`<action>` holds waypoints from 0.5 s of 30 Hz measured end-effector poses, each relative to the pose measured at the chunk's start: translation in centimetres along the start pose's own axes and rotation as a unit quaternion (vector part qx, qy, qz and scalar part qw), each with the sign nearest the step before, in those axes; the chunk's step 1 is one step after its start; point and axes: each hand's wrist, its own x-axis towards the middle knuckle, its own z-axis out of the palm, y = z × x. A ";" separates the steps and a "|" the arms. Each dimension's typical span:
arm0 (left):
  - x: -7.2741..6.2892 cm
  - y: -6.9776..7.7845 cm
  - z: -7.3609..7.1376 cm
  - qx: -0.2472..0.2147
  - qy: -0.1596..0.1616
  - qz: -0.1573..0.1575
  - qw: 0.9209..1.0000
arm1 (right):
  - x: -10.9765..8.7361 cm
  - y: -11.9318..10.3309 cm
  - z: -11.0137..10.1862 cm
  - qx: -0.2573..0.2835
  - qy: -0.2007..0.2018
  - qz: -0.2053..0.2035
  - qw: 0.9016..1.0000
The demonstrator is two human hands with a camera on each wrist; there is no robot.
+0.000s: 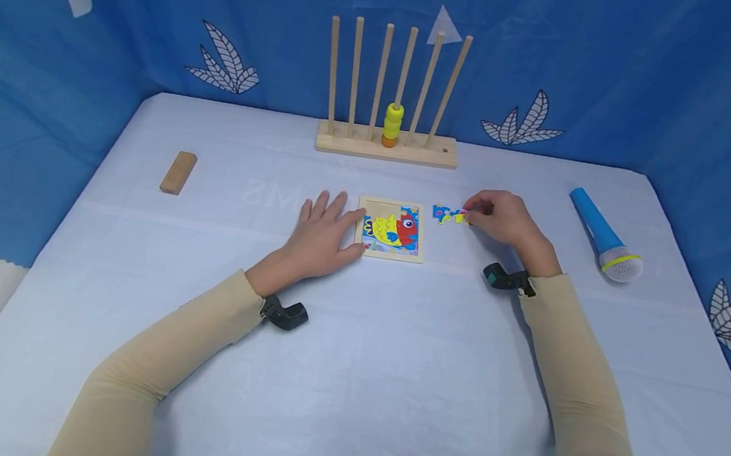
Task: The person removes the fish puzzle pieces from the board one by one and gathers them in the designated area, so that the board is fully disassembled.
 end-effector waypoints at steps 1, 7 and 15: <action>0.0 0.0 0.0 0.000 0.000 0.000 1.000 | 0.0 0.0 0.0 0.001 0.000 -0.001 1.000; 0.1 0.0 0.0 0.002 0.000 0.002 1.000 | -0.1 -0.1 0.0 0.004 0.001 -0.001 1.000; 0.2 -0.1 0.1 0.003 0.003 0.003 1.000 | -0.2 -0.1 0.0 0.007 0.007 -0.004 1.000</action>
